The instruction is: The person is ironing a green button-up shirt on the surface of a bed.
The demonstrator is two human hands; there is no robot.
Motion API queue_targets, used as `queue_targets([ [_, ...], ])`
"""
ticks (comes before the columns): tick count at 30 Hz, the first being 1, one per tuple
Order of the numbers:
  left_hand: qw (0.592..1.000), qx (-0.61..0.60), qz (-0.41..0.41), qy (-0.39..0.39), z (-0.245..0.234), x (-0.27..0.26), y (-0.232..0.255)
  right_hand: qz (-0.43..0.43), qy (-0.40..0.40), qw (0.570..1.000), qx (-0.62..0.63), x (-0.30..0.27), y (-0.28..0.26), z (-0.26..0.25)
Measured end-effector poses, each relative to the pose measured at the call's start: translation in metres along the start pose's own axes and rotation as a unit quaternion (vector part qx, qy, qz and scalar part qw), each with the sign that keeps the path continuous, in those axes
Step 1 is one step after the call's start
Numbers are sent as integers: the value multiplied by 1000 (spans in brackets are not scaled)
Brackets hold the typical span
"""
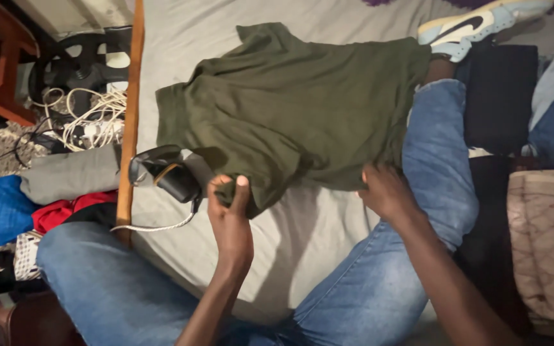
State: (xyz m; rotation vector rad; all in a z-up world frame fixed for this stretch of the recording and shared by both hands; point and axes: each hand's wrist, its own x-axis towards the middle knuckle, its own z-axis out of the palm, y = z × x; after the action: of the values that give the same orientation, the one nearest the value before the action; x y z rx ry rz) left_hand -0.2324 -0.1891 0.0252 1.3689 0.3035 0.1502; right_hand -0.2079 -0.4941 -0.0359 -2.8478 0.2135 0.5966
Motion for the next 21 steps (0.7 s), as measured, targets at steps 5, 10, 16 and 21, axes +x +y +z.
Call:
queue_targets([
  [5,989,-142,30,31,33,14,31,-63,173,983,-9,14,19,16],
  [10,980,-175,77,51,43,40,60,11,127,992,12,15,24,0],
  [16,972,-201,116,-32,59,91,106,-15,376,922,92,-24,42,-92],
  [21,952,-188,228,-84,89,139,168,-130,548,827,-3,7,119,-132],
])
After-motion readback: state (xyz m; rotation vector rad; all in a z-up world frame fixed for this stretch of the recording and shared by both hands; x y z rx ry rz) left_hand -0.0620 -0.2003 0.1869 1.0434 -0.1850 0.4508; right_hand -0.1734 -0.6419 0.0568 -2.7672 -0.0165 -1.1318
